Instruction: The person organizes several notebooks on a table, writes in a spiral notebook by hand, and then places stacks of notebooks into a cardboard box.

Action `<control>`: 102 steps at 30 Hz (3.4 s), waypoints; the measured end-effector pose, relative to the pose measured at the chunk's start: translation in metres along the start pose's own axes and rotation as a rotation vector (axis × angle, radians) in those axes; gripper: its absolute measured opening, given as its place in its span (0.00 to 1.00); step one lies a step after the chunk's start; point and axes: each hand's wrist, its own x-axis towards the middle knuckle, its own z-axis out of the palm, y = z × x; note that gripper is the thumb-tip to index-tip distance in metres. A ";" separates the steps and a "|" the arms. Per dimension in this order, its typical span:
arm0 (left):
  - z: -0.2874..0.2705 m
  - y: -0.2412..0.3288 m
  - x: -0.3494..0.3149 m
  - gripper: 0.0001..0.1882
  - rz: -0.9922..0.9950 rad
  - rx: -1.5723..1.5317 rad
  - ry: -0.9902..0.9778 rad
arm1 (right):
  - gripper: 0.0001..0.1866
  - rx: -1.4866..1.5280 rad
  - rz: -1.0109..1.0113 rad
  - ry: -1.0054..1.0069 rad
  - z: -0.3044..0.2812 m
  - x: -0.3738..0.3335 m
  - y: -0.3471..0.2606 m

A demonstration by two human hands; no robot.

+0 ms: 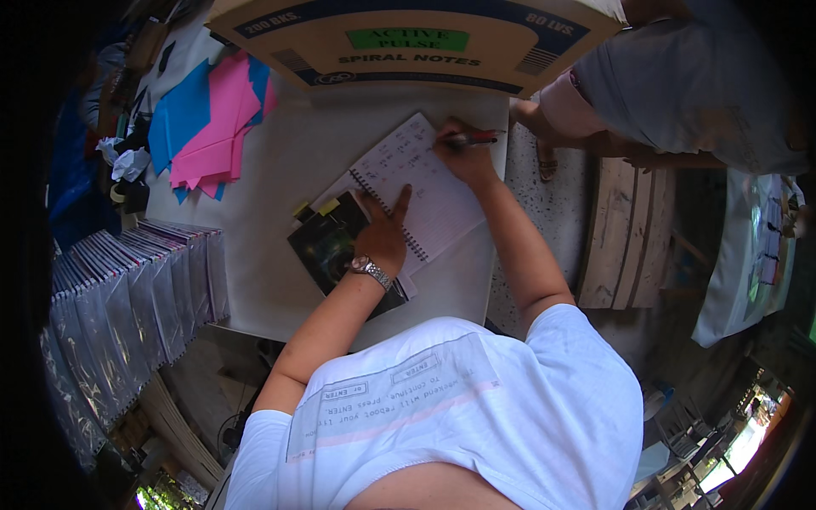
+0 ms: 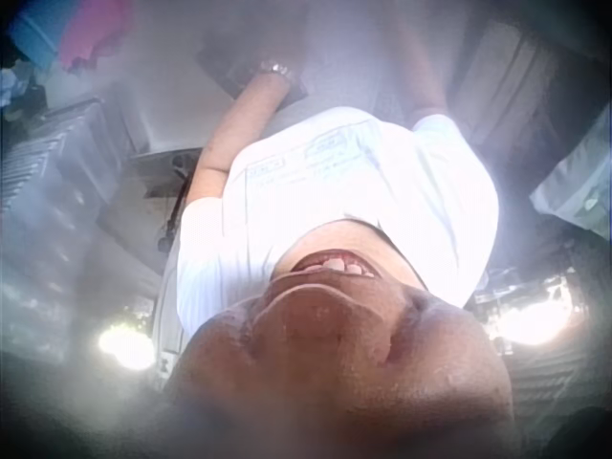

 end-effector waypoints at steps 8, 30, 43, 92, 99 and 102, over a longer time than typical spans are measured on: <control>0.000 -0.001 -0.002 0.42 0.030 -0.035 0.029 | 0.06 -0.029 -0.092 0.029 -0.002 0.001 -0.001; -0.006 0.001 -0.003 0.42 -0.003 -0.040 -0.001 | 0.04 0.048 0.010 0.029 0.001 0.000 0.003; -0.010 0.001 -0.007 0.43 0.016 -0.027 0.003 | 0.04 -0.046 -0.018 0.073 0.000 0.000 -0.005; -0.005 -0.134 -0.116 0.23 0.410 -0.804 1.149 | 0.32 -0.449 0.559 -0.047 -0.063 -0.110 -0.064; -0.009 -0.154 -0.122 0.22 0.356 -0.739 1.124 | 0.26 -0.390 0.651 -0.168 -0.075 -0.093 -0.047; -0.004 -0.151 -0.119 0.23 0.238 -0.729 1.195 | 0.23 -0.258 0.628 -0.193 -0.074 -0.081 -0.064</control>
